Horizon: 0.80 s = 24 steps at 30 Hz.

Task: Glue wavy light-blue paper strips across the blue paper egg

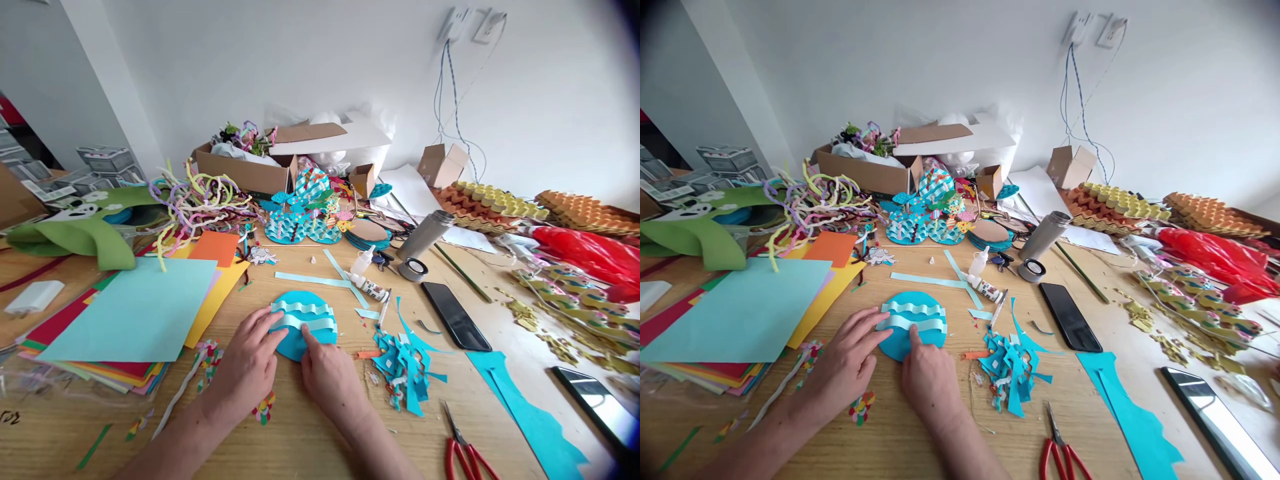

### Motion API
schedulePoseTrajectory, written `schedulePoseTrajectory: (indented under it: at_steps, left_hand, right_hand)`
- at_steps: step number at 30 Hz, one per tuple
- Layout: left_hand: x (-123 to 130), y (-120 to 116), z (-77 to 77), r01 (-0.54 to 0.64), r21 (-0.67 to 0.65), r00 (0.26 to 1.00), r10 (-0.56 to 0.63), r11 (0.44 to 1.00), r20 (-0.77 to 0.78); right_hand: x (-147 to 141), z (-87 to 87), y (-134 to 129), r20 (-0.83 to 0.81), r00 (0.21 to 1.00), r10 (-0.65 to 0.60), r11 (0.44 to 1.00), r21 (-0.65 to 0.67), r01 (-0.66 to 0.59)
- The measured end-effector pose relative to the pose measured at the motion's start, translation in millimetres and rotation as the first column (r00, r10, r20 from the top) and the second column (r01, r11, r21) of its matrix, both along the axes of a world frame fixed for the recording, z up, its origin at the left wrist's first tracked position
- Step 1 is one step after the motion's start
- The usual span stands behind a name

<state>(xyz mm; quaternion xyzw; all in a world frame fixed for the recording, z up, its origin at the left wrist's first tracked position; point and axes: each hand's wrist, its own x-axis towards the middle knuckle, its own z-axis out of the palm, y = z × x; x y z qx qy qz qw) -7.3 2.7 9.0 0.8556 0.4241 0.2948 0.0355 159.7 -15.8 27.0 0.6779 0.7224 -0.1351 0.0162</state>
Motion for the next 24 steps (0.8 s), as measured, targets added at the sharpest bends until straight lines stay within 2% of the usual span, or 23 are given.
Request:
schedulePoseTrajectory:
  at_steps: [12, 19, 24]
  left_hand:
    - [0, -1, 1.6, -0.004, -0.003, 1.000, 0.004, 1.000, 0.015]
    - [-3, -1, -0.5, 0.004, -0.014, 1.000, -0.004, 1.000, 0.000]
    - [-7, 2, -4.5, -0.001, -0.043, 1.000, 0.000, 0.999, -0.030]
  right_hand:
    - [6, 2.1, 1, 0.004, 1.000, -0.003, 1.000, -0.002, 0.003]
    - [10, -1.8, 1, 0.018, 0.999, 0.040, 0.996, -0.082, -0.038]
    - [16, -9.6, 2, -0.009, 0.998, 0.064, 0.995, -0.074, -0.064]
